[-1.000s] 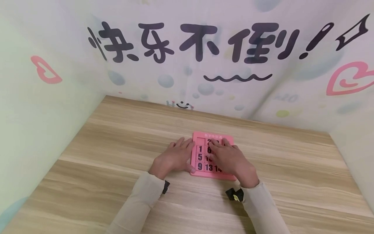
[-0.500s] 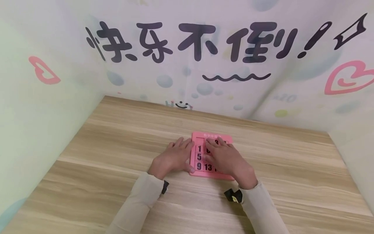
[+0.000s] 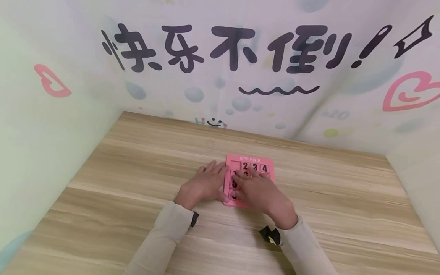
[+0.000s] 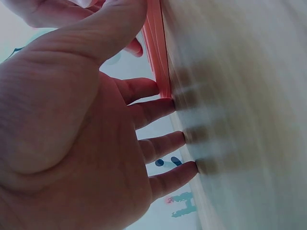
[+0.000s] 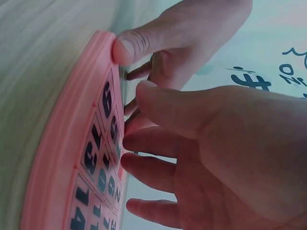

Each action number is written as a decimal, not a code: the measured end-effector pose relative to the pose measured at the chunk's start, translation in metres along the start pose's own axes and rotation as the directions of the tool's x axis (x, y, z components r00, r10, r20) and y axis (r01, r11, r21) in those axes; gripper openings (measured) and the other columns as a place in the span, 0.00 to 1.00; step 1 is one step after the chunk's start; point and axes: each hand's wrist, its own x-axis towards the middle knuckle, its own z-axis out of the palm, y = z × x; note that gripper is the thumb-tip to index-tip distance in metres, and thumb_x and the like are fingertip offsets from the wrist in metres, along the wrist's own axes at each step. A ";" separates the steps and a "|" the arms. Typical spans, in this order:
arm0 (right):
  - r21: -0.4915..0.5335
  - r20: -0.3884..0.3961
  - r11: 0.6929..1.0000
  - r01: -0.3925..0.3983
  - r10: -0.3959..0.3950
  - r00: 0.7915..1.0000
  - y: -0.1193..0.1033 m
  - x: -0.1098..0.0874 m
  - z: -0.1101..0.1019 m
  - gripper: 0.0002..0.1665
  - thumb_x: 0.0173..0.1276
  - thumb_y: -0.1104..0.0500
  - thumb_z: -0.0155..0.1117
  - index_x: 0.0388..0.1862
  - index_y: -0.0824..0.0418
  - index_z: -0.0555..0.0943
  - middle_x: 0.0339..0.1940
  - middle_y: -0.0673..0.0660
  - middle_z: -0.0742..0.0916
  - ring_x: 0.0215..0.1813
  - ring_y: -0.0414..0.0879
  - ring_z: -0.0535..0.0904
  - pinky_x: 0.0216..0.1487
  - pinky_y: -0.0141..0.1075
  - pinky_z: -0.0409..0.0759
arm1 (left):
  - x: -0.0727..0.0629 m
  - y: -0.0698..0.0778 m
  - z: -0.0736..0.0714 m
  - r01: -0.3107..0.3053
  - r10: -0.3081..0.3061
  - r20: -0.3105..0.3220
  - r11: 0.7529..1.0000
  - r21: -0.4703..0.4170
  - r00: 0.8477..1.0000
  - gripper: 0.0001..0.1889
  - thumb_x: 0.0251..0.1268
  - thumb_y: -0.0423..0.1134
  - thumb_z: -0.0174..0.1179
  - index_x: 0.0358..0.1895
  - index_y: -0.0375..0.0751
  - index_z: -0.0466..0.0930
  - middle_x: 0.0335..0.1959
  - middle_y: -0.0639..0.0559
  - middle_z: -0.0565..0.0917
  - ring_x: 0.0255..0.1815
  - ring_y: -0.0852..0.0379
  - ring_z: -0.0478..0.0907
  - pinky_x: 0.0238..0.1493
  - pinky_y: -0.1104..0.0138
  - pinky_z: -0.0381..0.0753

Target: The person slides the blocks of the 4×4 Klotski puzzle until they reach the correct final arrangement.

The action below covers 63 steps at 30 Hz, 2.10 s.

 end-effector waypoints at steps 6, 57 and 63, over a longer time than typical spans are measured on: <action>-0.012 0.016 1.000 -0.021 0.021 1.000 -0.002 0.001 0.002 0.34 0.76 0.39 0.51 0.75 0.52 0.68 0.77 0.52 0.68 0.81 0.61 0.52 0.75 0.63 0.56 | 0.000 0.000 0.000 0.002 -0.002 -0.001 1.000 -0.012 1.000 0.53 0.58 0.57 0.68 0.80 0.41 0.49 0.82 0.46 0.49 0.82 0.42 0.41 0.78 0.44 0.51; 0.042 -0.058 0.997 -0.063 0.065 0.996 0.006 0.015 0.015 0.37 0.77 0.38 0.48 0.79 0.52 0.61 0.81 0.53 0.61 0.80 0.64 0.50 0.75 0.64 0.55 | 0.000 0.002 0.000 0.010 -0.010 -0.008 1.000 -0.023 1.000 0.53 0.56 0.58 0.69 0.80 0.42 0.50 0.82 0.47 0.50 0.82 0.41 0.42 0.78 0.43 0.50; 0.042 -0.057 0.997 -0.066 0.068 0.996 0.007 0.014 0.016 0.38 0.77 0.38 0.47 0.79 0.52 0.59 0.81 0.53 0.59 0.81 0.64 0.49 0.75 0.64 0.54 | 0.000 0.003 -0.001 0.016 -0.016 -0.002 0.999 -0.030 1.000 0.53 0.56 0.58 0.70 0.80 0.43 0.50 0.82 0.47 0.50 0.82 0.41 0.41 0.78 0.43 0.50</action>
